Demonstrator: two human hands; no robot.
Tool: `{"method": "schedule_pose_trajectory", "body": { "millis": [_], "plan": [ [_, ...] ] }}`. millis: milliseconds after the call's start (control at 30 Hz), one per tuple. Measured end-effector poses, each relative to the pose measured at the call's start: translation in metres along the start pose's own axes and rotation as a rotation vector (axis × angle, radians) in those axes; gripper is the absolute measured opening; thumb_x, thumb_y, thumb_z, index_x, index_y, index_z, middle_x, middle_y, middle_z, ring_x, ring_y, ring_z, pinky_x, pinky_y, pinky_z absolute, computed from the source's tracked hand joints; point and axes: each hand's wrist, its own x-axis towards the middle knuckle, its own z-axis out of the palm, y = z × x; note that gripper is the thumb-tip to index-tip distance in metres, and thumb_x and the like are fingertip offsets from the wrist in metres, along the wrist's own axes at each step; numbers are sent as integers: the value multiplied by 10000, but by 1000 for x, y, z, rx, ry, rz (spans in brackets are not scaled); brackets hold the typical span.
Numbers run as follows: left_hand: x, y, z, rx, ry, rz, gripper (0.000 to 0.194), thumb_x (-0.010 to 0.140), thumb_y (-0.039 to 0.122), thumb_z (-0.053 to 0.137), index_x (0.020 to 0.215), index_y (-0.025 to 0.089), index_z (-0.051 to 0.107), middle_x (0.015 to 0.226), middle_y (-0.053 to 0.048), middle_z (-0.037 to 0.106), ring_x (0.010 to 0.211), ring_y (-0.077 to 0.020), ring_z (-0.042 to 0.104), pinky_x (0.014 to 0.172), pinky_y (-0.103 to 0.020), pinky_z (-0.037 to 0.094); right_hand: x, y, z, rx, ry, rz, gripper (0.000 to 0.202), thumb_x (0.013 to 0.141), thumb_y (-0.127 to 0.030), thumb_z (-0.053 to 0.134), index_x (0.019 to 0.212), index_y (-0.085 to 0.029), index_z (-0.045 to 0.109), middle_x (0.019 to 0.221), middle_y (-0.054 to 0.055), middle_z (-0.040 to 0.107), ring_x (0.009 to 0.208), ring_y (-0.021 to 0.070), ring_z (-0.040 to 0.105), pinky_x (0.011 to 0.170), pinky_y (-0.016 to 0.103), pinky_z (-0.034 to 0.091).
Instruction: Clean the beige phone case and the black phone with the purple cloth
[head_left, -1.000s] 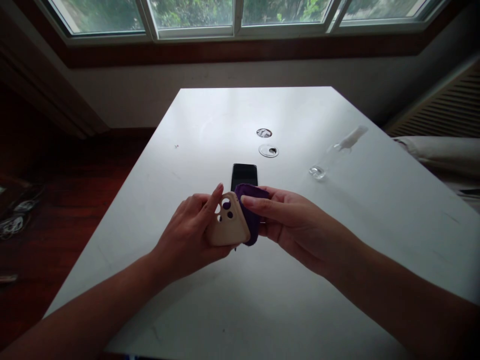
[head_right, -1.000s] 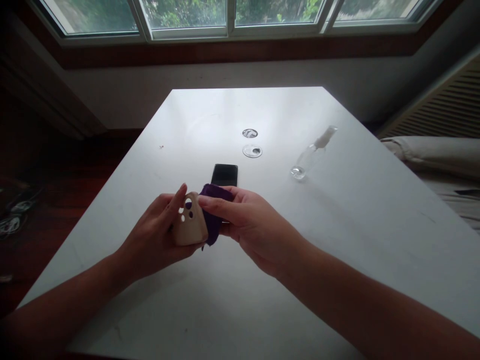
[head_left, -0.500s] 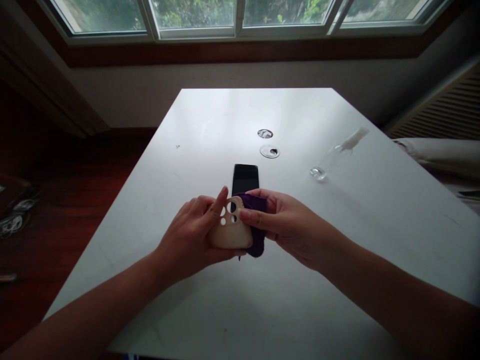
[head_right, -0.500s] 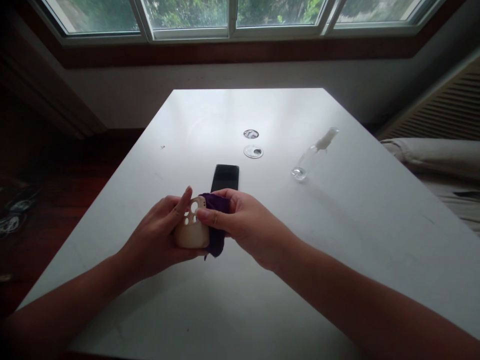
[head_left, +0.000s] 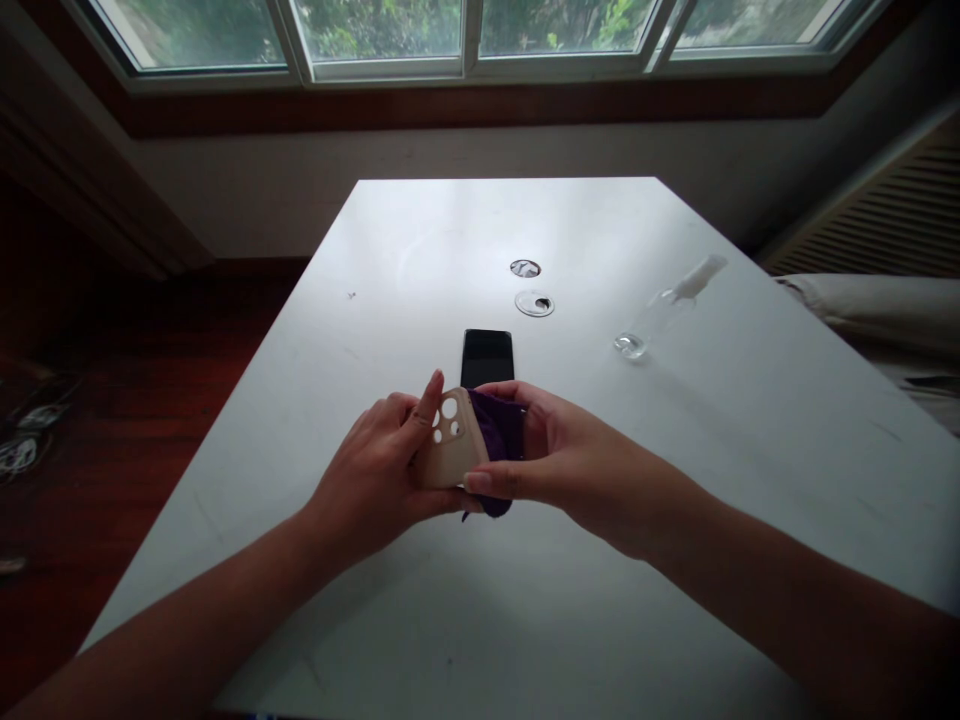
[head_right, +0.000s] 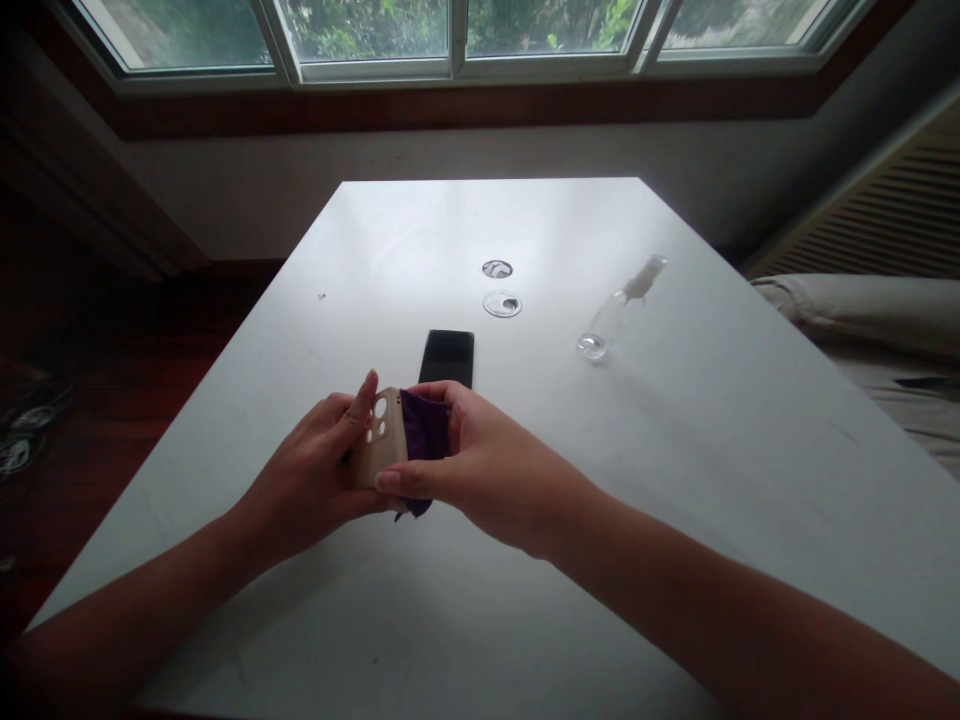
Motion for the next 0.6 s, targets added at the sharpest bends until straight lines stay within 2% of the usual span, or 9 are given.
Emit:
{"method": "schedule_pose_trajectory", "body": {
  "millis": [100,200,267,433,500,600],
  "plan": [
    [1,0,-1,-32,-4,-33,1136,771,595,759,1606,398,15,1209,-87,510,1025,-269,512,843,-433,495,1,5,2,43,15,-61,741,710,-266,880,1337,-235,486,1197,90,665,1065,243,671,850,362,604],
    [2,2,-1,-94,-6,-57,1086,777,585,760,1603,409,77,1238,-76,501,1061,-259,523,897,-433,498,1,8,4,95,84,-50,738,720,-271,876,1349,-240,490,1215,90,664,1082,239,668,854,339,601],
    [1,4,-2,-115,-7,-61,1058,794,562,755,1603,409,90,1259,-76,496,1080,-256,526,905,-426,502,1,7,3,171,77,-39,699,747,-295,859,1347,-216,510,1226,103,663,1082,231,667,866,318,593],
    [-3,8,-2,-65,-29,98,1104,788,530,772,1609,390,47,1316,-103,487,1123,-288,499,891,-443,500,1,0,0,311,19,-30,488,782,-242,820,1227,-185,627,1174,89,673,1039,194,659,835,250,580],
    [-4,7,-2,-47,-23,145,1100,796,538,762,1610,383,39,1313,-112,496,1123,-296,498,880,-447,497,2,-1,-2,282,14,-23,471,776,-221,821,1209,-176,641,1123,87,680,1000,187,661,794,234,576],
    [-3,6,-2,-23,-10,159,1089,797,566,750,1610,383,50,1291,-111,515,1100,-296,504,855,-442,496,3,1,-3,190,59,-28,538,756,-274,846,1235,-175,623,1123,94,679,974,188,662,744,226,570]
  ]
}}
